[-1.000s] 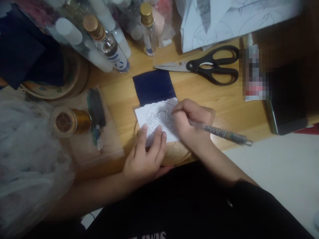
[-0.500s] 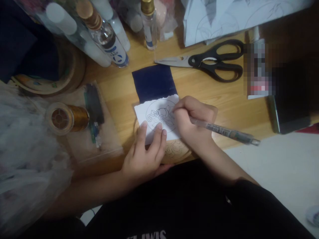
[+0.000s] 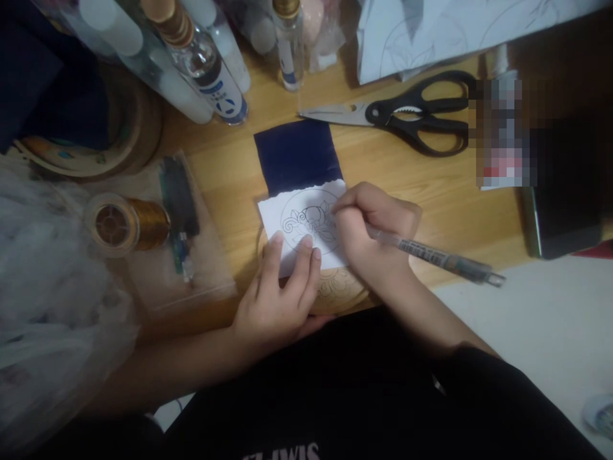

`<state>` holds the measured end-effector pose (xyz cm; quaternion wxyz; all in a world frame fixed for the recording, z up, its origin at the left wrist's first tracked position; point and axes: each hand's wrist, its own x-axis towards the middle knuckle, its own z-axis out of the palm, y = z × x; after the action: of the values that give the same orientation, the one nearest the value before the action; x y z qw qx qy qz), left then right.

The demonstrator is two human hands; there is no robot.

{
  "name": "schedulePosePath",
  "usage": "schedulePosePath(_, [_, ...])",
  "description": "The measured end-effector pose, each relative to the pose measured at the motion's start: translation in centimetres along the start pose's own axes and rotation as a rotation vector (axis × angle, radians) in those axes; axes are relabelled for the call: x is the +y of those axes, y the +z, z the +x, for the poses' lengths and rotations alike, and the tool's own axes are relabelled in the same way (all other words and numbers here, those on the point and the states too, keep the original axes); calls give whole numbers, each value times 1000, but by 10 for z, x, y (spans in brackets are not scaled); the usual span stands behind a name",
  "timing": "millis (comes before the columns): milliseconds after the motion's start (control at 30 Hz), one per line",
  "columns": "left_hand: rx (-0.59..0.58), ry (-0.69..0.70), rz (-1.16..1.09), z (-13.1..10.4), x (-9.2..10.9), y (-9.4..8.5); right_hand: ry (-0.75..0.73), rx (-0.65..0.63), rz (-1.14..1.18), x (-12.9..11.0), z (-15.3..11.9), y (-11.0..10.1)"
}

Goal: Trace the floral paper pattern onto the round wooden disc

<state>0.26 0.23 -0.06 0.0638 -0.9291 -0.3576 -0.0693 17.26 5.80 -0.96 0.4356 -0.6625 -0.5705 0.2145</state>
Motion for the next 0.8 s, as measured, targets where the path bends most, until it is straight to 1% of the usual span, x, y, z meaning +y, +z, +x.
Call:
schedulePosePath(133, [4, 2, 7, -1, 0, 0, -22, 14, -14, 0, 0, 0])
schedulePosePath(333, [1, 1, 5, -3, 1, 2, -9, 50, 70, 2, -1, 3])
schedulePosePath(533, [2, -4, -43, -4, 2, 5, -38, 25, 9, 1, 1, 1])
schedulePosePath(667, [9, -8, -29, -4, 2, 3, -62, 14, 33, 1, 1, 0])
schedulePosePath(800, [6, -1, -17, -3, 1, 2, -16, 62, 35, 0, 0, 3])
